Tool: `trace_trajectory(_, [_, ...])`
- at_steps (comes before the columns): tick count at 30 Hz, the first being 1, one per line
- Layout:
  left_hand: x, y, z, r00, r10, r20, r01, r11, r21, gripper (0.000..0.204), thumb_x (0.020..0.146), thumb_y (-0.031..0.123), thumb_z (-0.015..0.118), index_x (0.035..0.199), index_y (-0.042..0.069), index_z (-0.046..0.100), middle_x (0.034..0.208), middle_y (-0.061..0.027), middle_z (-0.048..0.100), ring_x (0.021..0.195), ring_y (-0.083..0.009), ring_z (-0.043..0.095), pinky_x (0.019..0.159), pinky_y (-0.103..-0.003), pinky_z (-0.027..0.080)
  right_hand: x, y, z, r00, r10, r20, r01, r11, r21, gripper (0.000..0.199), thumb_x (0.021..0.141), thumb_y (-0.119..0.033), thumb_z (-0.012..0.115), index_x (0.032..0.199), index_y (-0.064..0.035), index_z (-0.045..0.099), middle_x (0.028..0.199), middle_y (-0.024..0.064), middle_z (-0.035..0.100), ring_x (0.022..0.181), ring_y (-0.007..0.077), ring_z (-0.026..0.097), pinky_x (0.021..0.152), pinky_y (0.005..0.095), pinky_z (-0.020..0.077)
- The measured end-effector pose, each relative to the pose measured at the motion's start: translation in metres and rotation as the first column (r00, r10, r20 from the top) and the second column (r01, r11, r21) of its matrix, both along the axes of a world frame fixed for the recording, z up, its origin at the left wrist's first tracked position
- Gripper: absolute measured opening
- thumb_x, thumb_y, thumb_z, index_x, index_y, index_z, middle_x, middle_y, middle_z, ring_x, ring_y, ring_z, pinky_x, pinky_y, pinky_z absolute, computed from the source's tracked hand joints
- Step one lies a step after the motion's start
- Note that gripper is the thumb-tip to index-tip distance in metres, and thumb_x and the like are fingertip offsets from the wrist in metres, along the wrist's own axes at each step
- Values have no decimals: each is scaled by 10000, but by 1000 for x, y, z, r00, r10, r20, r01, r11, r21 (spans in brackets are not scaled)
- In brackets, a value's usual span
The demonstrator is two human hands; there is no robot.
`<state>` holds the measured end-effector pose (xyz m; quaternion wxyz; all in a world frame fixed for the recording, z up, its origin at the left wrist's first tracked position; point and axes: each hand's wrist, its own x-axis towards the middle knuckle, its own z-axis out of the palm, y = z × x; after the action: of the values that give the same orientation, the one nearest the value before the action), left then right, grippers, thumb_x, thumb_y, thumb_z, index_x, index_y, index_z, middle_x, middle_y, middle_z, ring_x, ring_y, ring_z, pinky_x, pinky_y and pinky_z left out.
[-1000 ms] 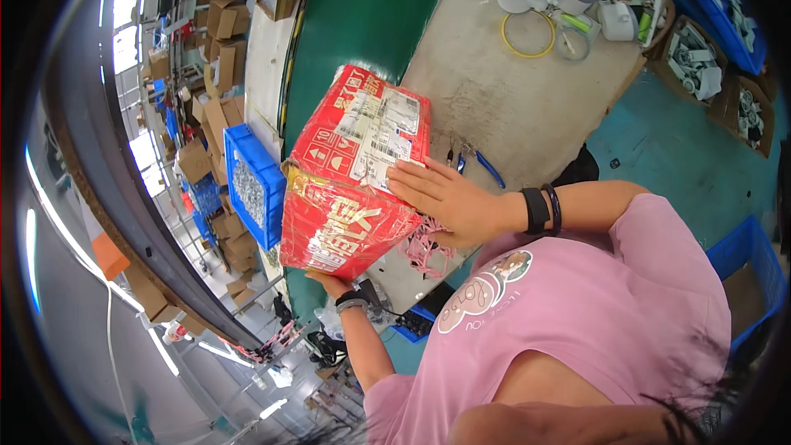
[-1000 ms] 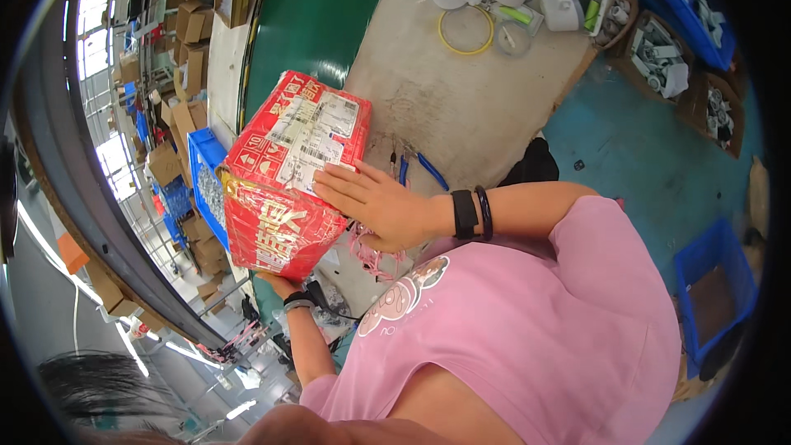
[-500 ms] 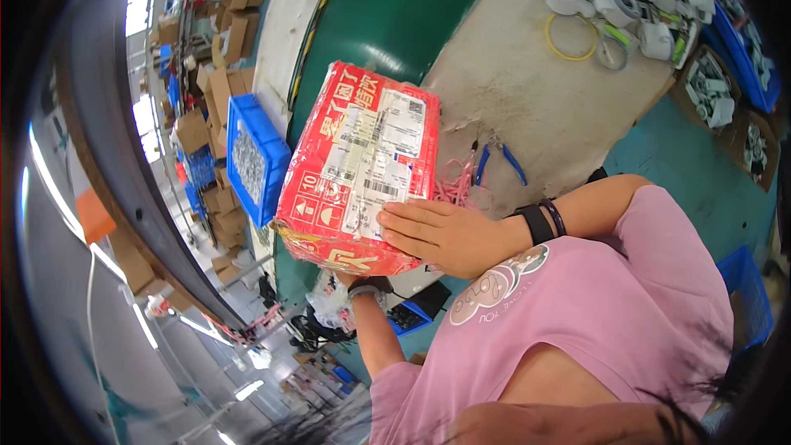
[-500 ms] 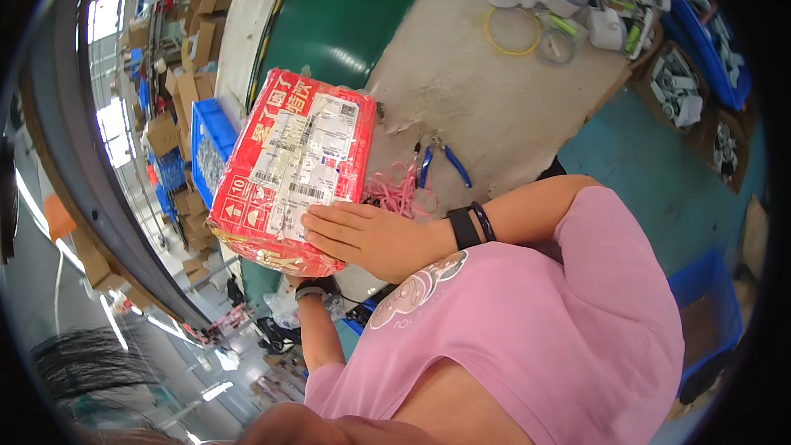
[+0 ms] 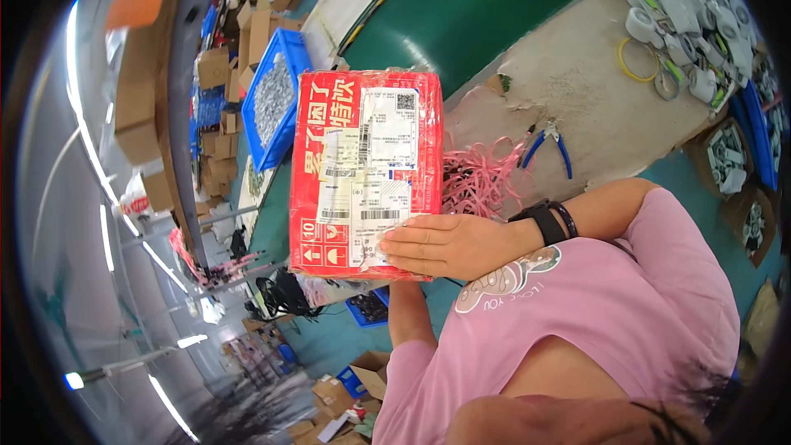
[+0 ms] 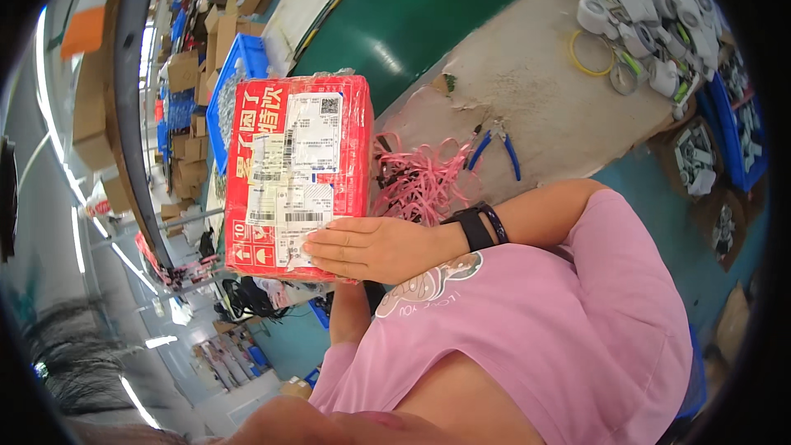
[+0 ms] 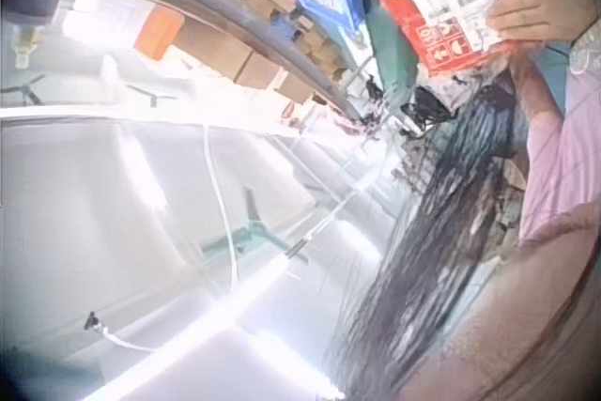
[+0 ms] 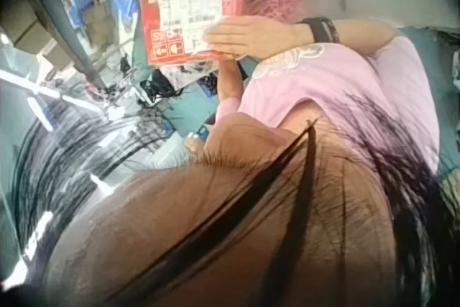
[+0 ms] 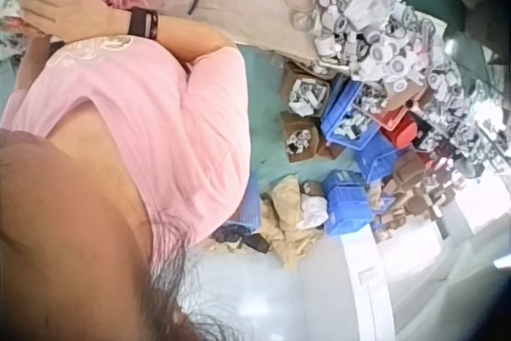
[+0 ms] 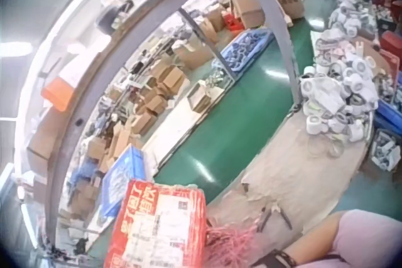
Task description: Opening a red shipping box using a utility knife and removing bubble-wrapped metal components.
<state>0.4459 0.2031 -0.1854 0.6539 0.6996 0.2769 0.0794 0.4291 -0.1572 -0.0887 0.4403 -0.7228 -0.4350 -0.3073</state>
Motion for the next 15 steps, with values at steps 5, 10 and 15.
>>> trace_trajectory(5, [-20, 1, -1, 998, 41, 50, -39, 999, -38, 932, 925, 778, 266, 1550, 87, 254, 1576, -127, 319, 1407, -333, 363, 1154, -494, 317, -14, 27, 19, 996, 59, 68, -54, 996, -67, 478, 937, -202, 502, 1383, -31, 485, 1498, 96, 456, 1394, 227, 425, 1151, 374, 339])
trace_trajectory(10, [-40, -6, 2, 995, 75, 64, -72, 996, -54, 937, 921, 782, 268, 1548, 86, 260, 1576, -132, 318, 1407, -336, 364, 1150, -497, 324, -16, 30, 23, 984, 115, 138, -100, 989, -111, 487, 937, -199, 504, 1397, -42, 474, 1486, 73, 470, 1385, 207, 433, 1139, 345, 355])
trace_trajectory(15, [-65, -12, 24, 991, 104, 87, -102, 994, -35, 942, 918, 787, 271, 1546, 85, 265, 1576, -136, 317, 1407, -340, 364, 1145, -500, 331, -12, 31, 22, 973, 153, 175, -115, 971, -211, 514, 934, -215, 517, 1418, -50, 464, 1480, 44, 478, 1376, 169, 441, 1130, 323, 364])
